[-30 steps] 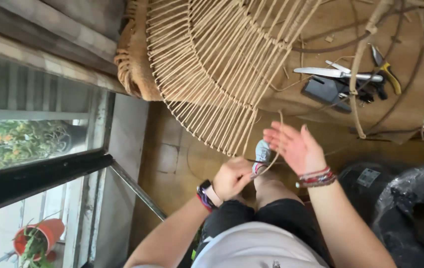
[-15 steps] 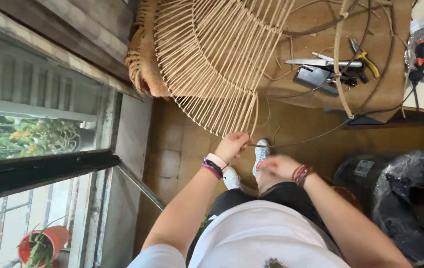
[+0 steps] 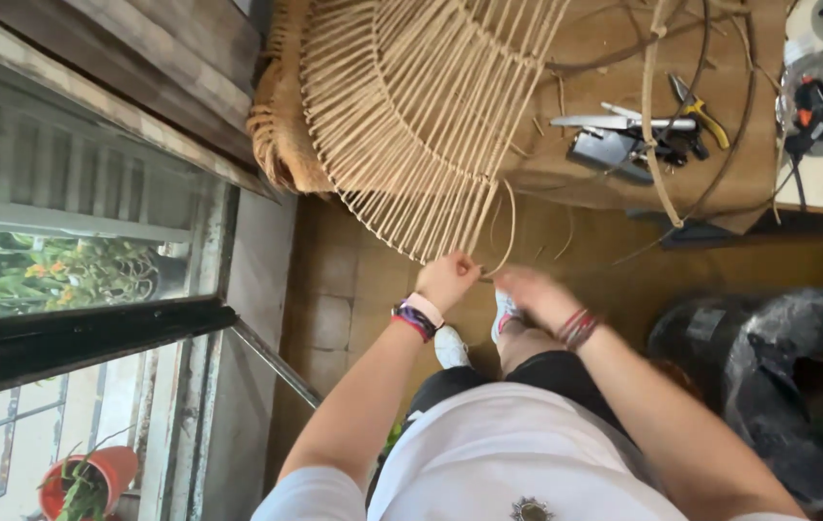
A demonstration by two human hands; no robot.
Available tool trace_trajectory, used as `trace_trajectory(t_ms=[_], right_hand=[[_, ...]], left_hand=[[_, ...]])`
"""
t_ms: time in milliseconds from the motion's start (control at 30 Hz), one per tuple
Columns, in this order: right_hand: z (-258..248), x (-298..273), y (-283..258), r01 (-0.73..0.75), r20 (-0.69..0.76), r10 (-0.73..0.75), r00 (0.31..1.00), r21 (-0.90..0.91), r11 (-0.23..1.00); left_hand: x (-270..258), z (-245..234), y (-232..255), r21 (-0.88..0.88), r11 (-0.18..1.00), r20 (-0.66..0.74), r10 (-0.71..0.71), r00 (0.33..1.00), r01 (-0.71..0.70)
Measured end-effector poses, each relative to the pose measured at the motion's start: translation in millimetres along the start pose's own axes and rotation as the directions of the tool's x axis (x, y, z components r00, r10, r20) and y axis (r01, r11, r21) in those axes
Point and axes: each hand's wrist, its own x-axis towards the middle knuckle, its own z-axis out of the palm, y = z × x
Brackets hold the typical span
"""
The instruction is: Weaving and securing rattan strips onto a wicker furniture frame.
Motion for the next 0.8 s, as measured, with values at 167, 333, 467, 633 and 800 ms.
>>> trace_trajectory(t_ms=[167, 333, 467, 633, 800], right_hand=[[56, -36, -120, 0.32, 0.033, -0.339, 0.94, -0.424, 0.847], [-9, -2, 24, 0.233, 0.253, 0.107, 0.962, -0.958, 0.169], [98, -47, -140, 0.11, -0.267, -0.099, 0.958, 0.025, 0.994], [66, -48, -110, 0.392, 0.146, -0.376, 0.915, -0.541, 0.744], [12, -26, -4, 0.049, -0.015, 0.288, 0.957, -0.976, -0.212]], left_hand=[[-24, -17, 33, 0.363, 0.927, 0.085, 0.072, 0.994, -0.098], [-11, 13, 0, -0.662, 0.746, 0.151, 0.043, 0.988, 0.069], [-11, -20, 24, 0.418, 0.908, -0.03, 0.018, 0.999, -0.004], [9, 19, -1, 0.346, 0.938, 0.042, -0.008, 0.999, -0.007], [-5, -5, 6, -0.716, 0.66, 0.223, -0.092, 0.971, 0.227]])
